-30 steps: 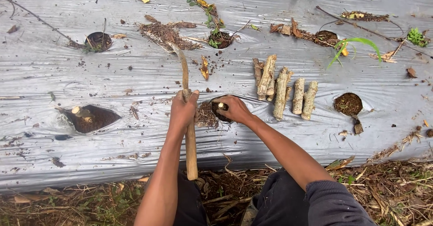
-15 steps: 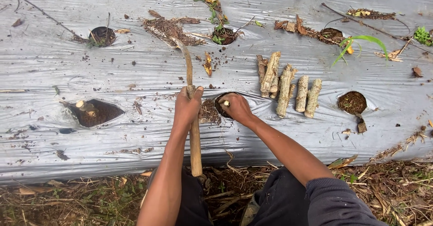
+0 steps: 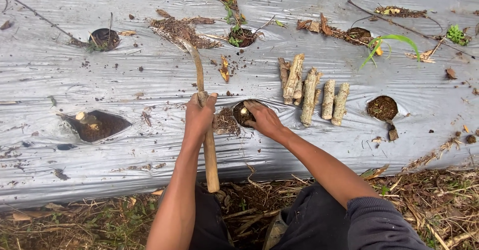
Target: The person sits on the ground and uses a curved hoe to dig into holes in a plastic-covered field. They place sugarcane cuttings into the holes and cover them with soil using the hoe.
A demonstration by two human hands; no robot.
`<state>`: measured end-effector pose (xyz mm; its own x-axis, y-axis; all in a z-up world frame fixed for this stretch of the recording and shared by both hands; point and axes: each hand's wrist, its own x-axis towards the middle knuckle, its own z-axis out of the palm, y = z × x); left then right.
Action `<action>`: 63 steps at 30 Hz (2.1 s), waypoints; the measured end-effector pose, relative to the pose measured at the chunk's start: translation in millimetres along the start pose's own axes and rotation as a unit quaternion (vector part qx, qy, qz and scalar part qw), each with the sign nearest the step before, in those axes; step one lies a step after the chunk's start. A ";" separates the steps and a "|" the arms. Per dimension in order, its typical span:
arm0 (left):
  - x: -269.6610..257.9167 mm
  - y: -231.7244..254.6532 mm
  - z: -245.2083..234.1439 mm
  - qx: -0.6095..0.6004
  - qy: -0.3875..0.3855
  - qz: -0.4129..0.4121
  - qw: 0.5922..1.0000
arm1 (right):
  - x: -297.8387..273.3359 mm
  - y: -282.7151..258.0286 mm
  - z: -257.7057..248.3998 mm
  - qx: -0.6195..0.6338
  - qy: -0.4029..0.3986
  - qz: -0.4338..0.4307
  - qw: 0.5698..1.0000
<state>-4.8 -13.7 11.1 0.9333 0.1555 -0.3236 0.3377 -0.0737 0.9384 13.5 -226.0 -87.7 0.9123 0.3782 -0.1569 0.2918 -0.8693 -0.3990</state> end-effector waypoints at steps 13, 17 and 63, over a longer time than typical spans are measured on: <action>-19.0 17.7 19.8 -0.033 -0.048 0.001 0.998 | -5.2 47.8 15.0 0.017 0.005 -0.053 0.998; -24.9 22.5 36.0 -0.096 -0.036 0.010 0.995 | -15.4 68.5 -0.5 0.028 0.091 -0.004 0.995; -39.3 -60.2 199.1 -0.156 -0.061 0.000 0.986 | -198.8 91.5 -26.8 0.016 0.007 0.380 0.925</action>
<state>-37.6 -211.5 -56.8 0.9472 0.0344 -0.3188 0.3024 0.2351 0.9237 -133.4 -389.2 -68.8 0.8541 -0.3424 -0.3916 -0.4439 -0.8722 -0.2055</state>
